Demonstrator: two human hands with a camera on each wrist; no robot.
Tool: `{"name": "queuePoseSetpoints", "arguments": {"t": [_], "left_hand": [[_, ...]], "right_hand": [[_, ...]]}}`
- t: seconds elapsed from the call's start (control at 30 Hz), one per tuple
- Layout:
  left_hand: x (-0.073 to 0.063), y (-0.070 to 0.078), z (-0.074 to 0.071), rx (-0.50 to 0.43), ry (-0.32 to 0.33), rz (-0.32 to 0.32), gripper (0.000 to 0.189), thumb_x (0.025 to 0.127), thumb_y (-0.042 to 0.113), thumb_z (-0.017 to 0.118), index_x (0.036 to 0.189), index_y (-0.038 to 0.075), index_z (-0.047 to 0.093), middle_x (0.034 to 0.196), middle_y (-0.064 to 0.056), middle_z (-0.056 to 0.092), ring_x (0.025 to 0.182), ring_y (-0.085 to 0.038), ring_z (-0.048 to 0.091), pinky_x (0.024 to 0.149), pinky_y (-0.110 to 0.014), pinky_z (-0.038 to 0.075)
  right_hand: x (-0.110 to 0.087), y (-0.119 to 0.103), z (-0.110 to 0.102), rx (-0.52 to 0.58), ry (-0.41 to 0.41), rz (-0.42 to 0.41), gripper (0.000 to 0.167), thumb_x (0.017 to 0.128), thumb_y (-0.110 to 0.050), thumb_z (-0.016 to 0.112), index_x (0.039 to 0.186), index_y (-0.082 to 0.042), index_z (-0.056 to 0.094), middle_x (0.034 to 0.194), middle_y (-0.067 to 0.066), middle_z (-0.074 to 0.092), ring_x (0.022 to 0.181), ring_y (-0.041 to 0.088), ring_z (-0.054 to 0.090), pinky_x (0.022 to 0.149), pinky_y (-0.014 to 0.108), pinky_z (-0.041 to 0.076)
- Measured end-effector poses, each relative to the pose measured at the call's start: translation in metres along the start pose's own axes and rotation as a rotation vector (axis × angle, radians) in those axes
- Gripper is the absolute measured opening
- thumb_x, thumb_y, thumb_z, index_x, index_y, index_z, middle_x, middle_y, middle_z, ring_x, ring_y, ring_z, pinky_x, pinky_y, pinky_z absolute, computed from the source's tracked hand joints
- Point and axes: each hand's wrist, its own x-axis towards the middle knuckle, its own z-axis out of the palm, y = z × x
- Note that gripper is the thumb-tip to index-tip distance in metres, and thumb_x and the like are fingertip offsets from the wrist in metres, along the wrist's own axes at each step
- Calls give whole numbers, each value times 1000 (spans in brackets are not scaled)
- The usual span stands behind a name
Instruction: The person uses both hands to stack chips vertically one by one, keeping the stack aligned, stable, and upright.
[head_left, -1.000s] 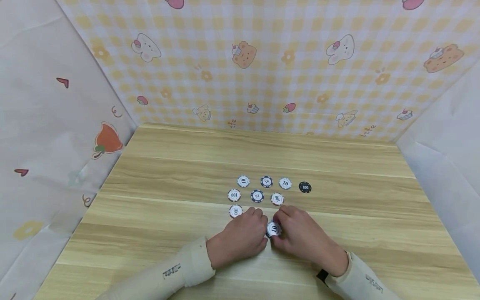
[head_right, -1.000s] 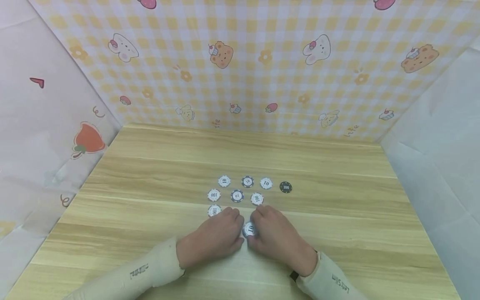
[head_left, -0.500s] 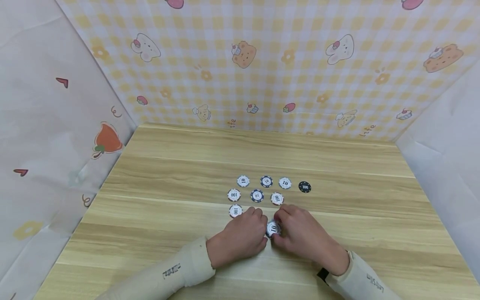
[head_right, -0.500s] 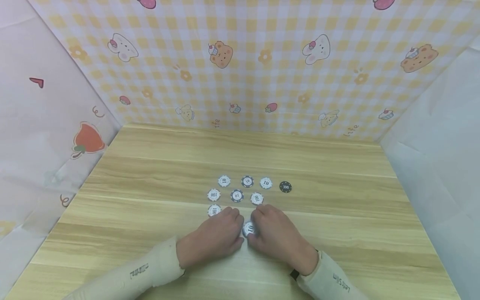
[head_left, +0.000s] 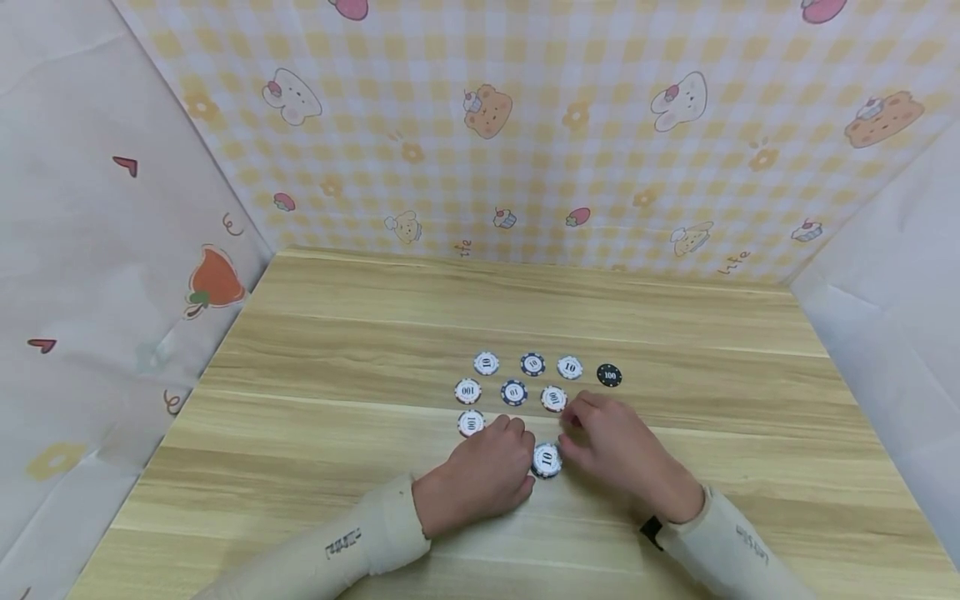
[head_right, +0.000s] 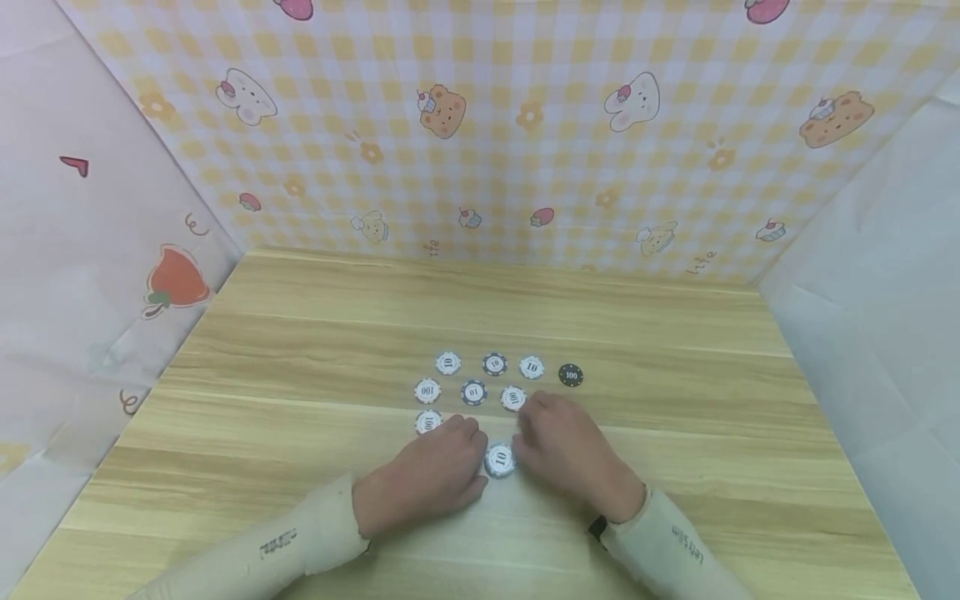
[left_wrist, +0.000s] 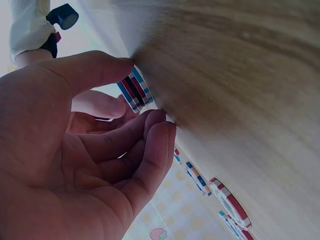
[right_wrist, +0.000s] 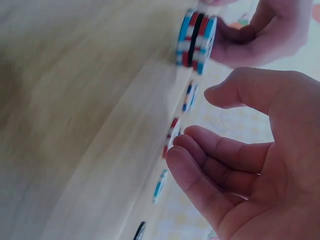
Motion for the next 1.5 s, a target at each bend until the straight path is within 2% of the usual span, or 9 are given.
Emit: {"name": "queuePoseSetpoints", "arguments": {"t": [0.2, 0.33, 0.8, 1.03, 1.3, 1.5], "left_hand": [[0, 1, 3, -15, 2, -13, 32, 100, 34, 75, 109, 3, 77, 96, -6, 70, 85, -17, 61, 79, -28, 53], [0, 1, 3, -14, 4, -16, 32, 100, 34, 74, 109, 3, 77, 96, -6, 69, 84, -17, 60, 79, -28, 53], [1, 0, 0, -52, -26, -26, 34, 100, 34, 75, 113, 3, 77, 101, -7, 71, 88, -17, 62, 82, -28, 54], [1, 0, 0, -52, -25, -27, 33, 100, 34, 75, 113, 3, 77, 101, -7, 71, 88, -17, 62, 83, -28, 54], [0, 0, -2, -65, -27, -28, 33, 100, 33, 76, 113, 3, 77, 101, -7, 71, 88, -17, 62, 83, -28, 54], [1, 0, -2, -57, -32, -29, 33, 100, 34, 75, 113, 3, 77, 101, -6, 71, 88, -17, 62, 83, -28, 55]], "right_hand": [[6, 11, -2, 39, -44, 80, 19, 90, -12, 86, 106, -5, 79, 97, 2, 72, 85, 14, 66, 81, 40, 61], [10, 15, -2, 31, -46, 104, 23, 89, -13, 87, 108, -3, 79, 96, 2, 69, 83, 14, 63, 79, 38, 59], [28, 21, 2, 8, -10, 88, 34, 86, -25, 93, 104, -1, 77, 91, 3, 64, 77, 17, 56, 72, 37, 55], [35, 26, 7, 3, 2, 59, 31, 85, -26, 94, 103, -5, 79, 89, -1, 65, 77, 12, 57, 72, 35, 55], [40, 26, 5, 11, -12, 48, 32, 86, -26, 93, 102, -3, 78, 90, 1, 66, 78, 14, 59, 75, 38, 56], [44, 26, 4, 20, -20, 37, 29, 85, -24, 94, 97, -3, 77, 86, 0, 65, 75, 12, 59, 72, 38, 56]]}}
